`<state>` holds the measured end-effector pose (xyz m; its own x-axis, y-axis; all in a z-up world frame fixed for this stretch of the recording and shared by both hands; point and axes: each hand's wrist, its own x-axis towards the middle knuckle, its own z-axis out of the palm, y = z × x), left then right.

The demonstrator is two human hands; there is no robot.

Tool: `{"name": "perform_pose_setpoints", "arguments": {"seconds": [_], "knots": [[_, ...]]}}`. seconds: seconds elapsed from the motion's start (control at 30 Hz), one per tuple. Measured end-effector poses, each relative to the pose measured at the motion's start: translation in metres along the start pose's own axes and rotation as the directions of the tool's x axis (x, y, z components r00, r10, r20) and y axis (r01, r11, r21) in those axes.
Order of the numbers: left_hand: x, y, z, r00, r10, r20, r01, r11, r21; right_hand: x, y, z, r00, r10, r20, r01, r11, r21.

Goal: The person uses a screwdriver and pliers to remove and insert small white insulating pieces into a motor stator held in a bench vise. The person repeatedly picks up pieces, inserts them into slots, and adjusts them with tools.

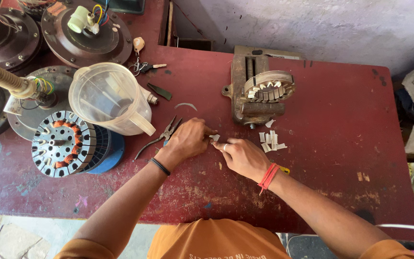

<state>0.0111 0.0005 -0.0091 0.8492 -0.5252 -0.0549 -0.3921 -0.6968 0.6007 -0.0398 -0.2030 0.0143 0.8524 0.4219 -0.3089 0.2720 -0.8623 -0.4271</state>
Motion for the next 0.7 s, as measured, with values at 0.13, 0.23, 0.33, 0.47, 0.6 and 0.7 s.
{"name": "perform_pose_setpoints", "arguments": {"seconds": [0.13, 0.23, 0.33, 0.47, 0.6, 0.7], "knots": [[0.0005, 0.0045, -0.0034, 1.000, -0.015, -0.003, 0.015, 1.000, 0.014, -0.0041, -0.0017, -0.0004, 0.967, -0.141, -0.214, 0.152, 0.988, 0.039], [0.0030, 0.0059, -0.0052, 0.997, -0.069, 0.046, 0.070, 0.997, -0.011, -0.0036, -0.0026, -0.0014, 0.968, -0.140, -0.207, 0.144, 0.990, 0.003], [0.0043, 0.0061, -0.0057, 0.998, -0.058, 0.033, 0.059, 0.998, -0.019, -0.0035, -0.0011, -0.0016, 0.980, -0.114, -0.165, 0.115, 0.993, -0.004], [0.0042, 0.0047, -0.0047, 0.998, -0.062, 0.026, 0.062, 0.998, -0.031, -0.0005, 0.0004, 0.0014, 0.978, -0.145, -0.150, 0.144, 0.989, -0.018], [0.0042, 0.0034, -0.0023, 0.997, -0.068, 0.025, 0.069, 0.997, -0.017, 0.0001, -0.0004, 0.0039, 0.946, -0.232, -0.225, 0.215, 0.972, -0.096], [0.0033, 0.0039, -0.0023, 0.999, -0.034, 0.001, 0.034, 0.999, -0.006, -0.0027, -0.0034, 0.0015, 0.974, -0.169, -0.154, 0.158, 0.984, -0.077]]}}
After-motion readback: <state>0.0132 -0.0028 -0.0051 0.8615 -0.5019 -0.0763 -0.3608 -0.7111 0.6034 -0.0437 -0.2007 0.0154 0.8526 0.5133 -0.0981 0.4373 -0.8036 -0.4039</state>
